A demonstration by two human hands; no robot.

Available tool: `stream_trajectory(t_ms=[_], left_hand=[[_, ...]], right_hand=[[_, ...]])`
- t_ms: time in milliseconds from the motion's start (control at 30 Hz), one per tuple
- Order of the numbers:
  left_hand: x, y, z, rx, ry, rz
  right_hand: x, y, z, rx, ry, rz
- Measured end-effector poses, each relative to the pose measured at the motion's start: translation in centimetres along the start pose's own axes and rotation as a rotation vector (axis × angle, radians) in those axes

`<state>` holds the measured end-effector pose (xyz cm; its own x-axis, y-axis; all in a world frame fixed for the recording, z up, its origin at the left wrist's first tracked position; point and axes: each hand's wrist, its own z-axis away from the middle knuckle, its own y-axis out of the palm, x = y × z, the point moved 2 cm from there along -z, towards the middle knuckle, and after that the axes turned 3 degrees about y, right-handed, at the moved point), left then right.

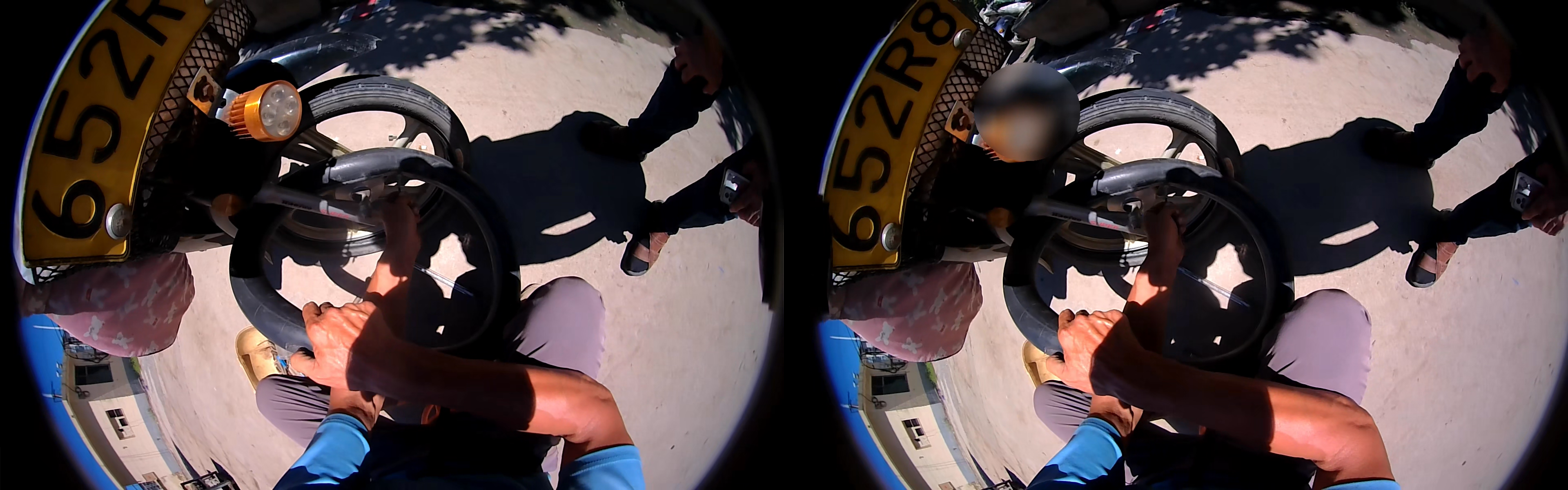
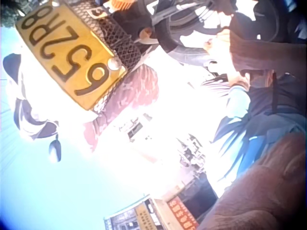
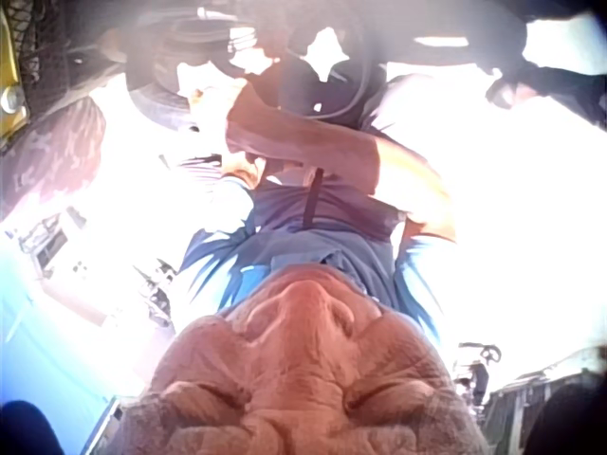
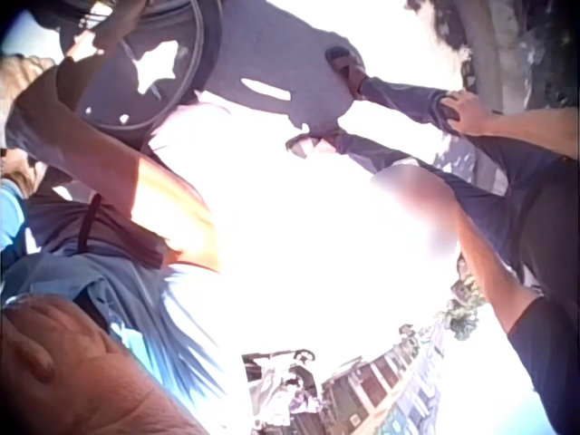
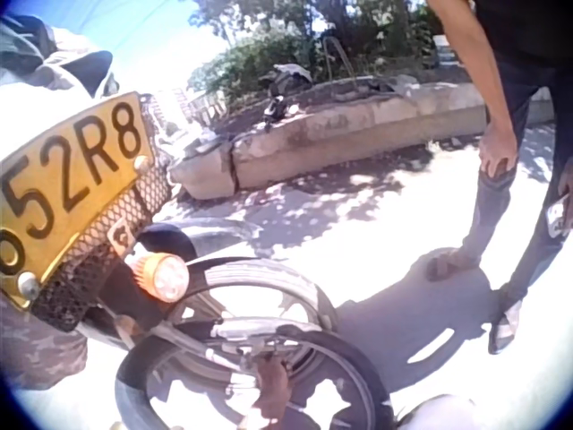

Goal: The person repairs a bicycle inner tube by using a pump to inflate it, checking for leaks by hand, and applying a patch.

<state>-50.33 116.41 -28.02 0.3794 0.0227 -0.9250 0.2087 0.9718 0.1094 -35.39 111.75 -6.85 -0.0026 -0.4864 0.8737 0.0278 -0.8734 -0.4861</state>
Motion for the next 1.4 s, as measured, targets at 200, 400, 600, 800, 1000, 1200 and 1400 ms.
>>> stream_trajectory(t_ms=[200,400,600,800,1000,1200,1400], left_hand=[[2.1,-2.6,-1.3,-0.001,0.023,-0.003],[3.8,-5.4,2.3,-0.006,-0.075,0.157],[3.8,-7.0,3.6,-0.013,-0.106,0.205],[1.6,-2.8,-0.8,0.004,-0.08,0.189],[1.5,-1.7,-2.0,0.01,-0.073,0.175],[3.1,-6.1,2.1,-0.011,-0.108,0.232],[2.7,-6.7,2.3,-0.016,-0.132,0.273]], right_hand=[[0.7,0.1,0.1,0.014,0.013,-0.003],[0.4,0.4,0.0,0.015,0.014,0.043],[0.2,0.5,0.1,-0.013,0.012,0.038],[0.4,1.1,-0.1,-0.018,-0.015,0.027],[0.3,1.5,-0.1,-0.031,-0.021,0.021],[-0.2,2.4,-0.3,-0.061,-0.05,-0.009],[-0.7,2.1,0.0,-0.168,-0.068,-0.021]])
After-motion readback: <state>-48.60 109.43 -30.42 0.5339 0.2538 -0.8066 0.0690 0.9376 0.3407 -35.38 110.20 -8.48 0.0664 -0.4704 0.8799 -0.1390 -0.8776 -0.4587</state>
